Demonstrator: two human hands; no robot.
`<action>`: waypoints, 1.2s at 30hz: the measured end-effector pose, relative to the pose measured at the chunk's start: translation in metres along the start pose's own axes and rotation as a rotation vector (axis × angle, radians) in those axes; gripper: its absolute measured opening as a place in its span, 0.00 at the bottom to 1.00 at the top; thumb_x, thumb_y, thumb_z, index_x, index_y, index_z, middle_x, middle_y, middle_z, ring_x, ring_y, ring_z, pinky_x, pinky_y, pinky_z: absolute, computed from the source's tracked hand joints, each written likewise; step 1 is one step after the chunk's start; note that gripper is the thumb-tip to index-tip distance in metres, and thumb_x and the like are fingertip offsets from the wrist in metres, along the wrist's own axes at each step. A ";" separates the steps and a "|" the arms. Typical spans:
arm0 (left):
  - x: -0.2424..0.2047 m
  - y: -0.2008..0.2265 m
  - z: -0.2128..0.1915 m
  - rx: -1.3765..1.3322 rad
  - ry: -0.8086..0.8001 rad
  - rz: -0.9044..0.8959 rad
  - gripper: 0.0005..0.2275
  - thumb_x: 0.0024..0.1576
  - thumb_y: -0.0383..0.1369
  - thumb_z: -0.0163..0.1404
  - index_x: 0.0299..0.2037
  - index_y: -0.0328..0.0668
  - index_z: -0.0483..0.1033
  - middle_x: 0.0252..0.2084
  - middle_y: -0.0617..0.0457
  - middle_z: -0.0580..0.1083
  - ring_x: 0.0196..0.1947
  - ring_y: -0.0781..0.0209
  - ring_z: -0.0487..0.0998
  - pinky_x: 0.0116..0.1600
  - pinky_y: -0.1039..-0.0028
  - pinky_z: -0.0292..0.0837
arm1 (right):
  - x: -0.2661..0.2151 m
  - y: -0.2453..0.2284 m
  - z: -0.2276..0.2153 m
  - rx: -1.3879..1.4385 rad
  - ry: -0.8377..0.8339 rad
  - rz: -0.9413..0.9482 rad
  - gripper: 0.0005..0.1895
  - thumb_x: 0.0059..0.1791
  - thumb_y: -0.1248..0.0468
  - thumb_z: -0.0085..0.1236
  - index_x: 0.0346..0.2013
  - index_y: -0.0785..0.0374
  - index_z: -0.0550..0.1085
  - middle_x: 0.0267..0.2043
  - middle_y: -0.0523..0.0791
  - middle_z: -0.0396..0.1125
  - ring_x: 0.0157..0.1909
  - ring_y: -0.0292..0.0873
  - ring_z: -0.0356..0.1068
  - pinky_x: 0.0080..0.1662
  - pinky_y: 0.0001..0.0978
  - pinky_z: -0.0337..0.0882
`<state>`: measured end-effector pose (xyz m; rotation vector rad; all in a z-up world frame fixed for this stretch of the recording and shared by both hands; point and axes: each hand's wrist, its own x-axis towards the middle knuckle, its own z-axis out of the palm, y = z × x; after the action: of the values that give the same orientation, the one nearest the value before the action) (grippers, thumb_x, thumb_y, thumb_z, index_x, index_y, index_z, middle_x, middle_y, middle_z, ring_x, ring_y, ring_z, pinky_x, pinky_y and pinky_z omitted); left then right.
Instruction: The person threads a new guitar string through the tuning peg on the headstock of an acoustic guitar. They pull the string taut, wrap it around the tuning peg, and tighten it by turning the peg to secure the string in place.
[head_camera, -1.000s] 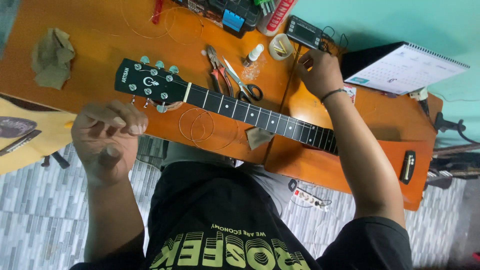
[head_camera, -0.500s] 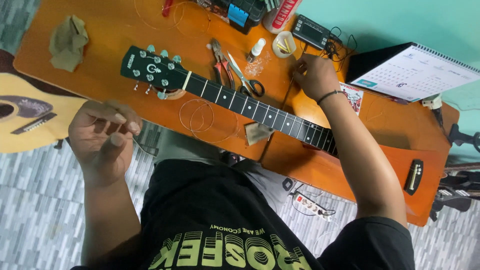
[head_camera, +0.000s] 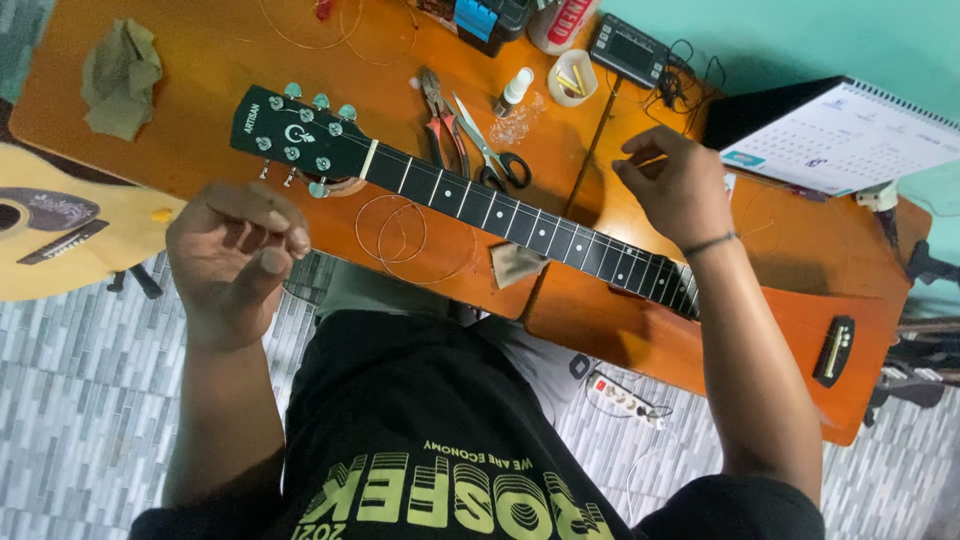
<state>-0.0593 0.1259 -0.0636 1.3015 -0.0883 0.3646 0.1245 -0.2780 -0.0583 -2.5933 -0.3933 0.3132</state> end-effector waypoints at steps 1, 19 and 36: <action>0.006 0.003 0.000 0.058 -0.058 0.006 0.11 0.59 0.39 0.59 0.41 0.46 0.70 0.34 0.55 0.74 0.31 0.68 0.76 0.38 0.83 0.74 | -0.012 -0.005 -0.005 -0.006 0.054 0.035 0.08 0.54 0.61 0.65 0.44 0.62 0.78 0.38 0.45 0.76 0.38 0.42 0.77 0.41 0.35 0.75; 0.063 0.007 -0.088 1.164 -0.013 0.070 0.07 0.71 0.32 0.52 0.51 0.36 0.78 0.50 0.47 0.78 0.49 0.50 0.78 0.48 0.63 0.73 | -0.053 -0.116 0.089 -0.250 0.340 -0.636 0.17 0.55 0.57 0.64 0.50 0.67 0.80 0.52 0.53 0.73 0.51 0.54 0.73 0.53 0.48 0.72; 0.200 -0.048 -0.070 1.163 -0.786 -0.747 0.22 0.58 0.57 0.54 0.54 0.56 0.81 0.52 0.59 0.79 0.48 0.60 0.76 0.45 0.72 0.66 | -0.051 -0.120 0.117 -0.307 0.471 -0.523 0.19 0.54 0.51 0.64 0.42 0.63 0.72 0.42 0.45 0.72 0.46 0.46 0.73 0.71 0.48 0.50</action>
<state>0.1339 0.2248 -0.0739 2.4264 -0.0371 -0.8994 0.0174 -0.1432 -0.0899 -2.6109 -0.9680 -0.5648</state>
